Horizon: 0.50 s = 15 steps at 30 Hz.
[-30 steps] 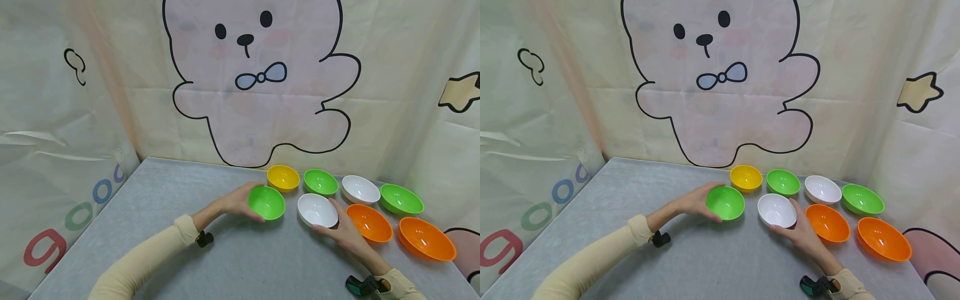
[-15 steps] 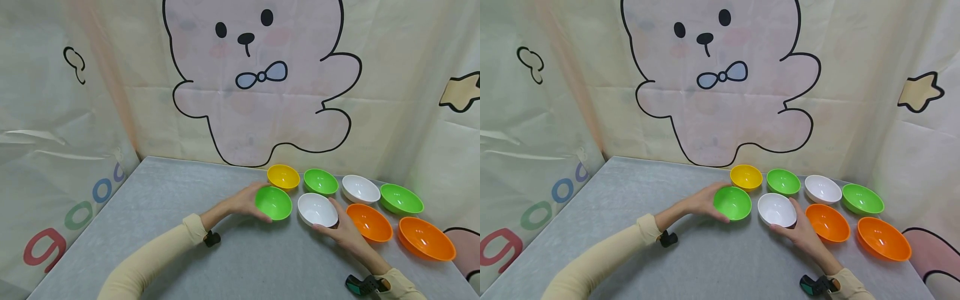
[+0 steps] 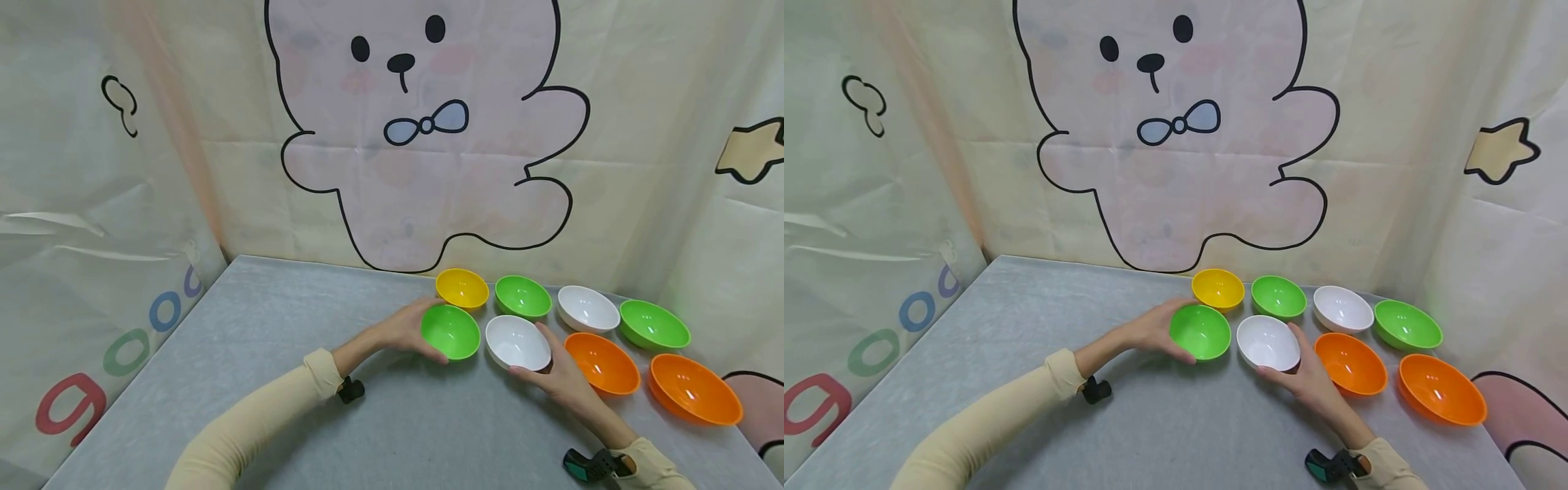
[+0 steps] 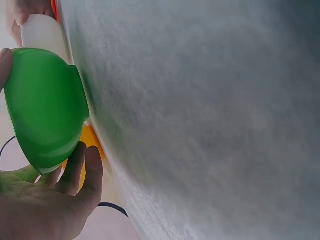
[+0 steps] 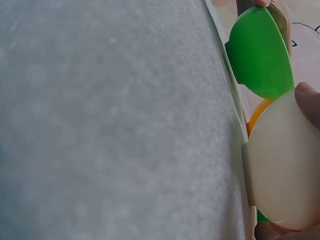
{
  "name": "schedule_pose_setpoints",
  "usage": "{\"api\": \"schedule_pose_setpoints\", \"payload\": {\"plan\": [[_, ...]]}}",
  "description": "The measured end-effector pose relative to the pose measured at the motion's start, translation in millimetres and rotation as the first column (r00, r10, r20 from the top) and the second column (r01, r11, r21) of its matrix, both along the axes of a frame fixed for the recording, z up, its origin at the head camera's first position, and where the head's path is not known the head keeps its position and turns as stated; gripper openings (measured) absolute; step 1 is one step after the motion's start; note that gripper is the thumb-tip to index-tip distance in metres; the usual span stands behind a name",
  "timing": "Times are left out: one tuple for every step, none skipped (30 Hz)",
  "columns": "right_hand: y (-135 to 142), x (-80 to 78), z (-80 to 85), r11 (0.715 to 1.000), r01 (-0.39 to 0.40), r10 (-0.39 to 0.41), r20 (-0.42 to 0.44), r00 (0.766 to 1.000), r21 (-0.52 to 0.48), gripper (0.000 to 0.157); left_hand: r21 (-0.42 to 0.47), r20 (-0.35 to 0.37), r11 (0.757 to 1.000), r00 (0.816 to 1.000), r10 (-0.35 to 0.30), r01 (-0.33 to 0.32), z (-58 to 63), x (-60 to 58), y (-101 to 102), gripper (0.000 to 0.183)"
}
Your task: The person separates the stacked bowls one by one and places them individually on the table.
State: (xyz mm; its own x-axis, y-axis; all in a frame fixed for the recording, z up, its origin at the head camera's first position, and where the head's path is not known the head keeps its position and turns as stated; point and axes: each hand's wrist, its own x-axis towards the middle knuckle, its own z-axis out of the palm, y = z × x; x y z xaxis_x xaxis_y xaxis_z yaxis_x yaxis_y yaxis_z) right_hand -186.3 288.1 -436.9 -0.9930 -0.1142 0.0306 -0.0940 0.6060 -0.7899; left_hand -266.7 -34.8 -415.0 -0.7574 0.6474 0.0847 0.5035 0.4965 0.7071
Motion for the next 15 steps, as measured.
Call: {"api": "schedule_pose_setpoints", "payload": {"plan": [[0.1, 0.0, -0.1, 1.0, 0.0, 0.0, -0.001, 1.0, -0.002, 0.11, 0.0, -0.003, 1.0, 1.0, -0.002, 0.002, 0.1, 0.0, 0.7, 0.108], [0.2, 0.1, -0.3, 1.0, -0.001, 0.001, -0.003, 1.0, -0.003, 0.11, -0.001, -0.005, 1.0, 1.0, -0.004, 0.004, -0.1, -0.1, 1.5, 0.108], [0.3, 0.1, -0.4, 1.0, -0.001, 0.001, -0.002, 1.0, -0.004, 0.11, -0.001, -0.008, 1.0, 1.0, -0.006, 0.006, -0.2, 0.1, 2.2, 0.108], [0.4, 0.0, -0.6, 1.0, -0.001, 0.001, -0.002, 1.0, -0.004, 0.11, 0.0, -0.01, 1.0, 1.0, -0.006, 0.006, -0.1, 0.4, 2.8, 0.108], [0.5, 0.0, -0.7, 1.0, 0.0, 0.0, -0.001, 1.0, -0.002, 0.111, 0.001, -0.01, 1.0, 1.0, -0.007, 0.007, -0.2, 0.5, 3.4, 0.108], [0.5, 0.0, -0.8, 1.0, 0.0, 0.0, -0.001, 1.0, -0.002, 0.111, 0.002, -0.012, 1.0, 1.0, -0.007, 0.007, 0.3, 1.1, 3.8, 0.108], [0.6, -0.1, -1.0, 1.0, 0.0, 0.0, -0.001, 1.0, -0.002, 0.111, 0.002, -0.012, 1.0, 1.0, -0.008, 0.008, 0.3, 1.2, 4.2, 0.108], [0.7, -0.2, -1.2, 1.0, 0.0, 0.0, 0.0, 1.0, -0.002, 0.111, 0.002, -0.011, 1.0, 1.0, -0.008, 0.008, 0.1, 1.2, 4.6, 0.108], [0.8, -0.3, -1.5, 1.0, 0.0, 0.0, -0.001, 1.0, -0.003, 0.111, 0.004, -0.011, 1.0, 1.0, -0.009, 0.009, 0.2, 1.3, 4.8, 0.107], [1.0, -0.4, -1.8, 1.0, 0.0, 0.0, -0.002, 1.0, -0.003, 0.111, 0.006, -0.01, 1.0, 1.0, -0.01, 0.01, 0.0, 1.1, 5.1, 0.107], [1.1, -0.5, -2.1, 1.0, 0.0, 0.0, -0.002, 1.0, -0.003, 0.111, 0.007, -0.01, 1.0, 1.0, -0.012, 0.012, -0.1, 1.0, 5.3, 0.107], [1.3, -0.5, -2.3, 1.0, -0.001, 0.001, -0.002, 1.0, -0.004, 0.111, 0.009, -0.01, 1.0, 1.0, -0.012, 0.012, -0.4, 0.8, 5.6, 0.107], [1.5, -0.5, -2.4, 1.0, -0.001, 0.001, -0.003, 1.0, -0.005, 0.111, 0.01, -0.009, 1.0, 1.0, -0.014, 0.014, -0.7, 0.5, 5.8, 0.107], [1.7, -0.5, -2.6, 1.0, -0.001, 0.001, -0.003, 1.0, -0.006, 0.111, 0.013, -0.009, 1.0, 1.0, -0.015, 0.015, -1.3, 0.2, 6.1, 0.107], [1.8, -0.4, -2.7, 1.0, -0.001, 0.001, -0.004, 1.0, -0.005, 0.111, 0.016, -0.008, 1.0, 1.0, -0.017, 0.018, -1.5, -0.1, 6.3, 0.107]]}}
